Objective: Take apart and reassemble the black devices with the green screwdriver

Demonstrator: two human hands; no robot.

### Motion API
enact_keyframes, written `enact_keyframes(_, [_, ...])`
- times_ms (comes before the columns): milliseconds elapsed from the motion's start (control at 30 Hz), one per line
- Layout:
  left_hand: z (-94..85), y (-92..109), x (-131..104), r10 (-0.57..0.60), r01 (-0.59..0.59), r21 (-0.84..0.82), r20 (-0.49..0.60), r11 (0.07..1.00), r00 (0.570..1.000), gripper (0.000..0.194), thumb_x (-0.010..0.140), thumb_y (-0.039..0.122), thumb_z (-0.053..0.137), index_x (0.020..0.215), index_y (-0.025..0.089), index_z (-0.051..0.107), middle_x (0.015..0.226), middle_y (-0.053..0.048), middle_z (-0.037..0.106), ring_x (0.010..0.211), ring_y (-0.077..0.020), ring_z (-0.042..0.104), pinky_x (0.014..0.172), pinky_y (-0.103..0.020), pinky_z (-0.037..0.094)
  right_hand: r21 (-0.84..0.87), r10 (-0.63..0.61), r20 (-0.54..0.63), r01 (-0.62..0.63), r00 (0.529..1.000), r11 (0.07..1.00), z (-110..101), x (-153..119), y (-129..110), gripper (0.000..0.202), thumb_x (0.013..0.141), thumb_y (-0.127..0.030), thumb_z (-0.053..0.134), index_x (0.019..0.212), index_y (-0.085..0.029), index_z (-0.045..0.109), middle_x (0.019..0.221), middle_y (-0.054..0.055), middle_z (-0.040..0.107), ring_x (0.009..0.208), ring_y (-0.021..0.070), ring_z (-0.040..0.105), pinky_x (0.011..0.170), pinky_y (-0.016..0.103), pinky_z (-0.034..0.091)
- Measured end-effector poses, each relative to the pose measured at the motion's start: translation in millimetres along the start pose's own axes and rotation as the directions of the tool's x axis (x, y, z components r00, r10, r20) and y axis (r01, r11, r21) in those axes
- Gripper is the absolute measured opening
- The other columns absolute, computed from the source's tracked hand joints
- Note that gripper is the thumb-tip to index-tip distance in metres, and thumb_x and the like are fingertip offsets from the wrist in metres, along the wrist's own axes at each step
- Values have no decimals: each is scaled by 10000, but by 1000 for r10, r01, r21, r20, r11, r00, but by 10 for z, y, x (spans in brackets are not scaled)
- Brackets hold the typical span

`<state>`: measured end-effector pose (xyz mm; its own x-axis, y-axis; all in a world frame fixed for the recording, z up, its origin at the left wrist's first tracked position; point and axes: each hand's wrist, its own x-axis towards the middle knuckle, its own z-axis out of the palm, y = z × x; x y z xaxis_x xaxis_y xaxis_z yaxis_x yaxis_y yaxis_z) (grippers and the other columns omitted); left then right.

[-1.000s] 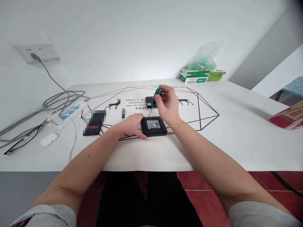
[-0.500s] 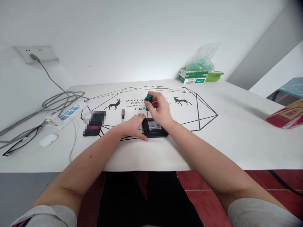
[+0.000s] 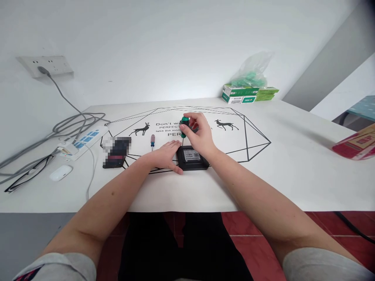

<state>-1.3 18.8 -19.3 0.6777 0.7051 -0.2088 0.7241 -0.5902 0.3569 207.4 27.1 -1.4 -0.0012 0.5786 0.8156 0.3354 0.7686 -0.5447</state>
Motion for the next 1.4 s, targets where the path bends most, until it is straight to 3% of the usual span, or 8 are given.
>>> enact_keyframes(233, [-1, -18, 0, 11, -11, -5, 6, 1000, 1000, 1582, 677, 1020, 730, 1831, 139, 101, 1910, -195, 57, 1757, -497, 35, 1427, -587, 164, 95, -62, 15, 60, 998, 994, -5, 3, 68, 329, 1154, -548, 461, 1289, -326, 663, 1515, 111, 667, 1489, 292, 609, 1262, 592, 509])
enact_keyframes(400, [14, -24, 20, 10, -10, 1, -2, 1000, 1000, 1577, 682, 1007, 738, 1821, 113, 112, 1904, -219, 66, 1753, -507, 57, 1426, -580, 164, 271, 80, 70, -96, 994, 958, 69, -7, 74, 363, 1084, -644, 591, 1246, -327, 516, 1746, 150, 480, 1346, 284, 725, 1023, 514, 673])
enact_keyframes(533, [16, -19, 28, 36, -35, 5, -11, 999, 999, 1586, 667, 1017, 735, 1819, 123, 112, 1897, -243, 87, 1745, -525, 82, 1414, -617, 170, 362, 155, 76, -172, 985, 916, 115, -15, 40, 420, 1011, -650, 722, 1153, -334, 484, 1566, 100, 661, 1067, 215, 794, 926, 457, 690])
enact_keyframes(667, [1, -2, 15, 27, -27, -3, -6, 1000, 1000, 1586, 673, 1020, 732, 1818, 110, 120, 1900, -233, 82, 1748, -519, 75, 1419, -591, 172, 275, 144, -12, -135, 989, 952, 93, -18, -3, 435, 965, -668, 776, 1136, -313, 590, 1310, 67, 780, 1039, 225, 759, 945, 463, 649])
enact_keyframes(833, [-2, -3, 16, 18, -18, 1, -4, 1000, 1000, 1592, 669, 1016, 740, 1820, 110, 118, 1900, -231, 81, 1748, -520, 61, 1418, -591, 178, 109, 77, -2, -76, 997, 991, 19, 4, -41, 460, 1044, -712, 629, 1221, -305, 750, 1176, 66, 789, 985, 232, 710, 911, 465, 621])
enact_keyframes(1033, [21, -33, 31, 24, -24, -4, -11, 1000, 1000, 1601, 664, 1028, 729, 1817, 95, 124, 1896, -247, 74, 1751, -511, 65, 1417, -607, 167, 105, -31, 1, 31, 1000, 994, -34, 44, 17, 462, 1081, -660, 582, 1301, -324, 809, 1067, 64, 693, 1048, 250, 671, 1011, 513, 598])
enact_keyframes(1267, [31, -46, 43, 51, -50, 14, -19, 999, 999, 1592, 660, 1042, 718, 1823, 132, 124, 1897, -231, 116, 1749, -514, 78, 1414, -610, 179, 102, -7, 25, 4, 1000, 995, -88, 62, 69, 333, 1114, -502, 562, 1255, -324, 807, 1041, 57, 674, 977, 232, 664, 923, 481, 624])
enact_keyframes(1400, [35, -39, 45, 29, -29, 15, -14, 999, 999, 1614, 650, 1050, 709, 1818, 101, 126, 1896, -245, 89, 1746, -521, 81, 1415, -609, 175, 185, 36, -12, -33, 999, 982, -17, 47, 67, 349, 1018, -612, 712, 1196, -311, 714, 1346, 88, 662, 1057, 224, 700, 881, 437, 654])
